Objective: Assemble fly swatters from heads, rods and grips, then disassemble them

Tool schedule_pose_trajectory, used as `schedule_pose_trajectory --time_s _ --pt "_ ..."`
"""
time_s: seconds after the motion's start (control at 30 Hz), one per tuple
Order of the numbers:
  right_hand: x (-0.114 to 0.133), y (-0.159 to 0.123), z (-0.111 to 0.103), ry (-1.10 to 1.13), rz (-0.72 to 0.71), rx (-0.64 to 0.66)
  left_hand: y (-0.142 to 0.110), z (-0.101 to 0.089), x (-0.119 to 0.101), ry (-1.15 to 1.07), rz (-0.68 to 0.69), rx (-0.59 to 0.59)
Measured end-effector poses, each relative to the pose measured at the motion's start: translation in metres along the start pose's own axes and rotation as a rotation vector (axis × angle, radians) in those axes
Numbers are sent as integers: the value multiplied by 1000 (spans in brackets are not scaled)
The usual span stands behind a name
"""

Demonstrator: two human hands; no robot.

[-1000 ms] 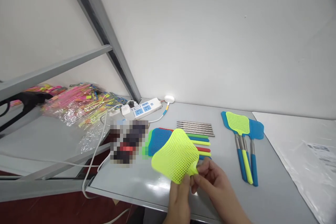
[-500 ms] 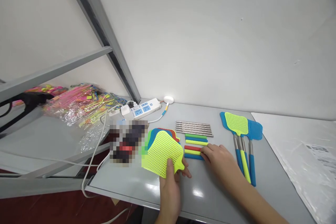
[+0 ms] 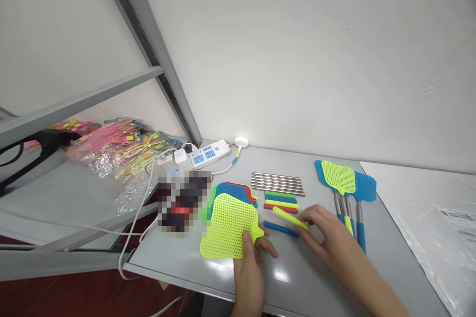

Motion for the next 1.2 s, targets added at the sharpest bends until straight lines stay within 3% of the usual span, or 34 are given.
schedule_pose_trajectory --time_s 0.2,0.43,0.67,0.83,0.97,1.1,1.2 --pt "13 -35 29 207 89 109 -2 5 -8 -34 32 -12" --pt "36 -34 27 236 -23 106 -7 4 -18 -58 12 7" --pt "54 -38 37 325 -31 94 -19 9 -20 -198 -96 -32" --pt "76 -33 44 201 -170 175 -20 18 -31 -377 -237 -46" --pt "55 10 24 41 -194 177 -7 7 -50 -393 -255 -55" --pt "11 87 9 -177 -120 166 2 1 -61 -403 -249 -18" --pt "-8 136 13 -216 -114 161 1 4 -58 -370 -285 42"
Point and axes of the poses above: each hand's wrist, its own y-axis towards the middle knuckle, its own z-axis out of the palm, x = y × z, the point moved 9 cm from there along y, towards the middle knuckle, and after that the axes turned 4 degrees about -y, right-handed, at the moved point
